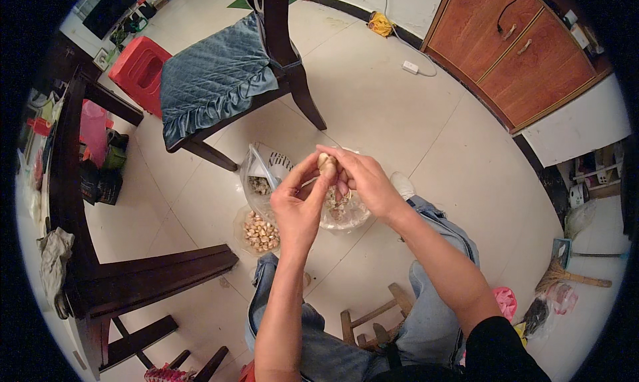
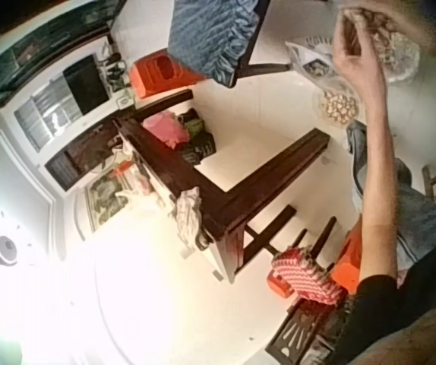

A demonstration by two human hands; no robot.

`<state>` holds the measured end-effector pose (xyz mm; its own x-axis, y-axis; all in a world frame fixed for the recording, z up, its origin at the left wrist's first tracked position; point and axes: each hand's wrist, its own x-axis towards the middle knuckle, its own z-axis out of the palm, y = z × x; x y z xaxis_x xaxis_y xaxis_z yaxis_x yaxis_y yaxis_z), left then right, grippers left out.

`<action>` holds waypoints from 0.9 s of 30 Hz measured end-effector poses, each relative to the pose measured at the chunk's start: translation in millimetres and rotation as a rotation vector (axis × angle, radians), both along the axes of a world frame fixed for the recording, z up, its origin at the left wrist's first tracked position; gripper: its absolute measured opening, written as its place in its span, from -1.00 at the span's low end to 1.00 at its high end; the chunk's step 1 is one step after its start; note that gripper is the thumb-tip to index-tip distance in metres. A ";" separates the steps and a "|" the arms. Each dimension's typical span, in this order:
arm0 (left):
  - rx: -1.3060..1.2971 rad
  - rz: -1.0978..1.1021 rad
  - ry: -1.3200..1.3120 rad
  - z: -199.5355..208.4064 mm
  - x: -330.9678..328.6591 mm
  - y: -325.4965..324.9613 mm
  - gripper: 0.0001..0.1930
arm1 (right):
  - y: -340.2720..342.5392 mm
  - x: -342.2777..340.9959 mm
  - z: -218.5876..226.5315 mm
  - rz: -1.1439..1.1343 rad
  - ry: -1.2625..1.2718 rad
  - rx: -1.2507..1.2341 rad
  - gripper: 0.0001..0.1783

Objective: The person sits on a low stool and peels garlic cloves by hand. They separate the cloves from the bulb, remove the skins, and place the peeled cloves into a bowl while discarding the skins into a separate container.

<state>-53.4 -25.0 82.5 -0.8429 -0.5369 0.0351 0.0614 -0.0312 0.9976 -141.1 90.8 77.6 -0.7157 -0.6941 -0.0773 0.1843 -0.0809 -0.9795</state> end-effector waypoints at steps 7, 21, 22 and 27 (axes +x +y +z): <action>0.216 -0.017 0.036 -3.6 4.5 -5.0 -0.67 | 2.2 -0.8 -0.2 0.011 0.065 0.048 -0.59; 0.409 0.039 -0.007 -5.0 13.1 -11.5 -0.78 | 3.3 3.1 8.2 -0.113 0.268 0.044 -0.69; 0.411 0.039 -0.006 -5.4 12.9 -11.3 -0.79 | 3.7 3.8 8.5 -0.119 0.285 0.027 -0.69; 0.423 0.034 -0.033 -2.9 15.1 -12.1 -0.80 | 4.9 5.2 15.4 -0.085 0.263 0.070 -0.69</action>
<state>-38.2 -37.1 79.6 -0.8215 -0.5254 -0.2214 0.0374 -0.4370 0.8987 -135.9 95.7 92.9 -0.7727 -0.6305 0.0734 -0.0817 -0.0158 -0.9965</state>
